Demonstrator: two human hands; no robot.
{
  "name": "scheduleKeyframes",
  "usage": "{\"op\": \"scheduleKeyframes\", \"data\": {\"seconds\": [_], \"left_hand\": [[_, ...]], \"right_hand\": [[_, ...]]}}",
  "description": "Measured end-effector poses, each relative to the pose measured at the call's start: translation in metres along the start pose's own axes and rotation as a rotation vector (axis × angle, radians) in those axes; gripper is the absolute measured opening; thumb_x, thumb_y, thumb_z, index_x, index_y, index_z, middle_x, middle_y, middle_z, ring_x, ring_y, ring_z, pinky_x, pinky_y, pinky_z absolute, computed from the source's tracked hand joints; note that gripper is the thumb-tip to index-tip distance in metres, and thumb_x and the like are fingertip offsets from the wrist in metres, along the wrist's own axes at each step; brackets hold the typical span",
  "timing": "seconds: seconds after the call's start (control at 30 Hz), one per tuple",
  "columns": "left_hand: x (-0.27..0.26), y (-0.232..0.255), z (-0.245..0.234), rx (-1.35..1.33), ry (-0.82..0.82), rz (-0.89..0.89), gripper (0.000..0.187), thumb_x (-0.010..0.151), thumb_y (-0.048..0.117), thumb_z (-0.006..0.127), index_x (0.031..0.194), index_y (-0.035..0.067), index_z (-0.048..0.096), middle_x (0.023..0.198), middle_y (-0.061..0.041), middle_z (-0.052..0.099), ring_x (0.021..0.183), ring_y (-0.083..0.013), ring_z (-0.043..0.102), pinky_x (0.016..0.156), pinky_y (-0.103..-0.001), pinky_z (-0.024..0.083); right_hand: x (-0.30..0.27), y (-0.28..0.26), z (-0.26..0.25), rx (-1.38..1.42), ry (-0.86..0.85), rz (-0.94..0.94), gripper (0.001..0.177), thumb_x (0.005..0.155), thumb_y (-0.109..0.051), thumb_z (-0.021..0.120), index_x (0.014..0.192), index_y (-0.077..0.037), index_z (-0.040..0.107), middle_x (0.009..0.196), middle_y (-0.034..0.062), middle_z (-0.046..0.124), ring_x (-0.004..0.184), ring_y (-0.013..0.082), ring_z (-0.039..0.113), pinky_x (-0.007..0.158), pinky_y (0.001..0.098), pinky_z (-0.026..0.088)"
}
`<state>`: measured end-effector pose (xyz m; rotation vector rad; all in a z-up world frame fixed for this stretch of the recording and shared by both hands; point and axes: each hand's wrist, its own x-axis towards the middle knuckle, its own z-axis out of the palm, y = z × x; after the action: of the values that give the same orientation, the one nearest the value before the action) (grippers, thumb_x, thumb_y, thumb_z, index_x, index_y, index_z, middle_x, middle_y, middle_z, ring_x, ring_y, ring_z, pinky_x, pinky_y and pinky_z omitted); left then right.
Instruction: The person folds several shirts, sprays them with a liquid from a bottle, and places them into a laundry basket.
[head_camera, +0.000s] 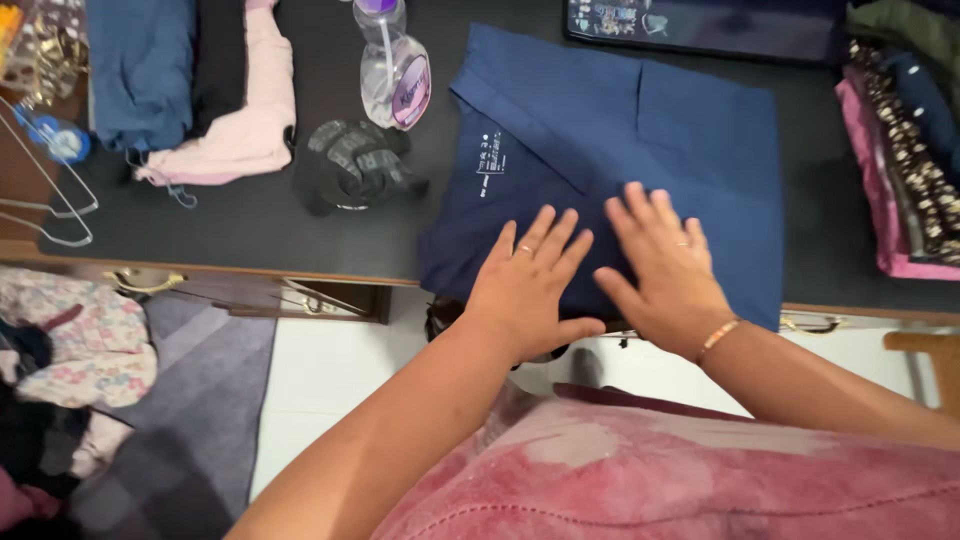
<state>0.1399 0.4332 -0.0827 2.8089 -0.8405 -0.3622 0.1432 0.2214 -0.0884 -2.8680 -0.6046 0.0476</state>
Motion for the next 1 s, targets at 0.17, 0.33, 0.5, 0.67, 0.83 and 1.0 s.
{"op": "scheduleKeyframes", "data": {"seconds": [0.17,0.33,0.5,0.67,0.83,1.0], "left_hand": [[0.011,-0.011,0.002,-0.001,-0.075,-0.039,0.102,0.082,0.077,0.052,0.161,0.021,0.019,0.171,-0.002,0.006,0.155,-0.0220,0.003,0.122,-0.050,0.007],[0.008,-0.013,0.003,-0.016,-0.050,-0.036,0.095,0.085,0.068,0.057,0.159,0.021,0.021,0.169,-0.001,0.009,0.155,-0.0235,0.006,0.123,-0.047,0.008],[-0.010,-0.034,0.005,-0.004,0.003,-0.007,0.095,0.084,0.057,0.066,0.158,0.015,0.023,0.168,-0.007,0.013,0.154,-0.0288,0.010,0.122,-0.045,0.011],[-0.030,-0.035,-0.009,-0.204,0.198,-0.130,0.074,0.084,0.054,0.070,0.138,0.007,0.052,0.159,-0.014,0.034,0.148,-0.0334,0.023,0.116,-0.049,0.022],[0.014,-0.009,-0.029,-0.173,0.196,-0.253,0.032,0.091,0.039,0.067,0.109,0.013,0.068,0.129,-0.006,0.061,0.135,-0.0257,0.051,0.117,-0.044,0.037],[0.100,-0.027,-0.027,0.001,0.483,-0.025,0.039,0.081,0.027,0.075,0.116,0.010,0.068,0.138,-0.014,0.058,0.135,-0.0354,0.048,0.104,-0.048,0.041]], "right_hand": [[0.000,0.017,0.007,-0.225,-0.164,-0.107,0.088,0.086,-0.054,0.060,0.160,-0.016,0.030,0.169,0.0103,0.023,0.151,0.0332,0.018,0.114,0.0613,0.016],[-0.046,0.091,0.006,-0.128,0.031,0.048,0.086,0.085,-0.055,0.058,0.156,-0.012,0.034,0.166,0.0150,0.025,0.153,0.0352,0.021,0.119,0.0548,0.017],[-0.079,0.149,0.008,-0.068,0.020,0.257,0.086,0.092,-0.055,0.052,0.159,-0.007,0.027,0.168,0.0154,0.020,0.155,0.0327,0.019,0.120,0.0507,0.017],[-0.052,0.143,0.002,0.051,0.070,0.495,0.087,0.097,-0.049,0.053,0.161,-0.002,0.018,0.169,0.0205,0.016,0.157,0.0361,0.014,0.118,0.0526,0.017],[0.011,0.105,0.003,0.095,0.153,0.103,0.092,0.089,-0.044,0.063,0.159,-0.001,0.023,0.167,0.0257,0.018,0.155,0.0420,0.012,0.119,0.0558,0.016],[0.052,0.113,-0.004,0.116,0.036,0.038,0.081,0.092,-0.039,0.065,0.158,-0.005,0.031,0.168,0.0208,0.023,0.156,0.0394,0.015,0.119,0.0604,0.014]]}}
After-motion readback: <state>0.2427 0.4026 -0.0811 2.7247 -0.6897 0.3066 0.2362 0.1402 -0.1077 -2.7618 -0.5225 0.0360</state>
